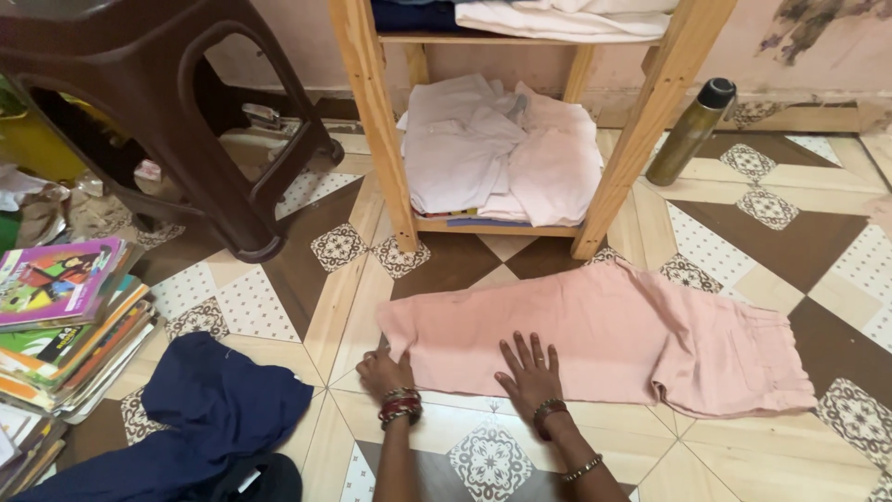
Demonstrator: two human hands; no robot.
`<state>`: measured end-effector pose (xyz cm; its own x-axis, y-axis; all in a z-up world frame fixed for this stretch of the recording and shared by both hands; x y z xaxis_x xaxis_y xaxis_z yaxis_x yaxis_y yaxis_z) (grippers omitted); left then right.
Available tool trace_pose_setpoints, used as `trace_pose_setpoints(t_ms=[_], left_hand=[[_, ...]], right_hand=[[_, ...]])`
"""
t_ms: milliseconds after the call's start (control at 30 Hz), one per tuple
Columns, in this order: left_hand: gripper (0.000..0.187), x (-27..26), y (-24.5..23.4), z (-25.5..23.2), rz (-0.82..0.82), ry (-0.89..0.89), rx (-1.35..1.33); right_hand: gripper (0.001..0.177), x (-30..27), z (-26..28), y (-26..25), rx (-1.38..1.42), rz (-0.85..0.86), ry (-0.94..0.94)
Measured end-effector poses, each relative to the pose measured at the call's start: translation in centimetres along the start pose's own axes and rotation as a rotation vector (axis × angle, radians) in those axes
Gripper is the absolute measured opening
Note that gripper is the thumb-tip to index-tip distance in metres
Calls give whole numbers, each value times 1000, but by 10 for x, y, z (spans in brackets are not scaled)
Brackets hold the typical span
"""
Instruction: The person folds several garments on the floor, including a blue pair of pants, a pink pair of pants, and a dark blue pair of pants, then places them on a wooden shelf. The person also folds a black t-shirt.
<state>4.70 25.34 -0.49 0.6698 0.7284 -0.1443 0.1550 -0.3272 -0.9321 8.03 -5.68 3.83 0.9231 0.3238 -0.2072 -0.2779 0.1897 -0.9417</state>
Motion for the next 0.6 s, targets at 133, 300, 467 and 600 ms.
trace_pose_setpoints(t_ms=[133, 300, 467, 600], left_hand=[[39, 38, -15, 11, -61, 2, -719], [38, 66, -51, 61, -22, -303, -866], [54, 21, -194, -3, -711, 506, -484], [56, 15, -156, -47, -12, 213, -414]], right_hand=[[70, -5, 23, -6, -10, 0, -12], [68, 1, 98, 60, 93, 255, -65], [56, 27, 114, 76, 937, 14, -234], [55, 45, 38, 99, 1860, -96, 148]])
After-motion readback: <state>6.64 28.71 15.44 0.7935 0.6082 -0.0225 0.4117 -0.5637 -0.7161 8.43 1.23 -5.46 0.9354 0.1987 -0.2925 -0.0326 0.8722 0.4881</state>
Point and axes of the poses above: each hand's wrist, its own x-axis towards the middle knuckle, its own y-axis out of the palm, z = x × y, the point moved 10 cm from there along x, towards the middle knuckle, and after that the axes turned 9 degrees about x, right-handed, at the moved point
